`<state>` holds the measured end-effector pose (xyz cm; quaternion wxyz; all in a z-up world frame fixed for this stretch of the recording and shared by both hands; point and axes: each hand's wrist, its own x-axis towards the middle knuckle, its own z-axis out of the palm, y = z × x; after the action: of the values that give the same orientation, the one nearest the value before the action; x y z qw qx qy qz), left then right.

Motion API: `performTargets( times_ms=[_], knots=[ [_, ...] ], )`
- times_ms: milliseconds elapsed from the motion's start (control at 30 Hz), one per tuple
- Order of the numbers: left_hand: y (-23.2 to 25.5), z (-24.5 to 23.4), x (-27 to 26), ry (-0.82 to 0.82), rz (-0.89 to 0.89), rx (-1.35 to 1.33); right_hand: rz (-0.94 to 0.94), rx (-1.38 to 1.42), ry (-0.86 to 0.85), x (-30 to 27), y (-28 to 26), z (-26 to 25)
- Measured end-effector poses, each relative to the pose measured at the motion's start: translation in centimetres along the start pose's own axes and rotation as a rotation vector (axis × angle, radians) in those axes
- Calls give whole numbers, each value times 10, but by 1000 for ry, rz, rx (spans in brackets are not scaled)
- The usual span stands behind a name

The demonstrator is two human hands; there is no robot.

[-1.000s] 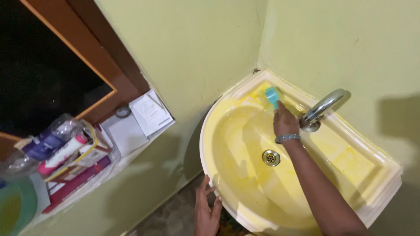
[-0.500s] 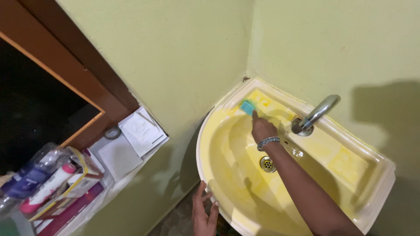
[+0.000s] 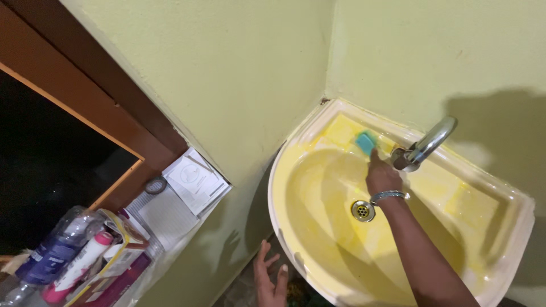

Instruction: The person scrubs a yellow bathroom sink using a blue scrubbing brush. They systematically clean the basin, the faucet, and the surrounding rim, occasionally rinsing the brush under running water to remove debris.

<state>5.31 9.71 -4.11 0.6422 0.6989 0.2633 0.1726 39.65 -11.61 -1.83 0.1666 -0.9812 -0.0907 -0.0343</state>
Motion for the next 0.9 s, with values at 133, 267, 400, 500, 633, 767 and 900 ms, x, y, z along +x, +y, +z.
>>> performTargets(
  times_ms=[133, 267, 400, 500, 633, 767, 900],
  knots=[
    [-7, -18, 5, 20, -79, -29, 26, 34, -6, 31, -4, 9],
    [7, -17, 8, 21, -65, 49, 61, 56, -66, 75, -43, 26],
    [28, -3, 13, 6, -157, 63, -37, 70, -110, 57, -77, 39],
    [39, 10, 14, 1, -80, -11, -86, 64, -44, 17, -59, 29],
    [49, 13, 18, -18, 65, 58, -22, 49, 28, -27, -6, -1],
    [49, 12, 21, -4, 57, -7, 55, -19, 111, -48, 24, -11],
    [47, 9, 19, -5, 41, -6, -23, 23, 174, -24, 12, 15]
  ],
)
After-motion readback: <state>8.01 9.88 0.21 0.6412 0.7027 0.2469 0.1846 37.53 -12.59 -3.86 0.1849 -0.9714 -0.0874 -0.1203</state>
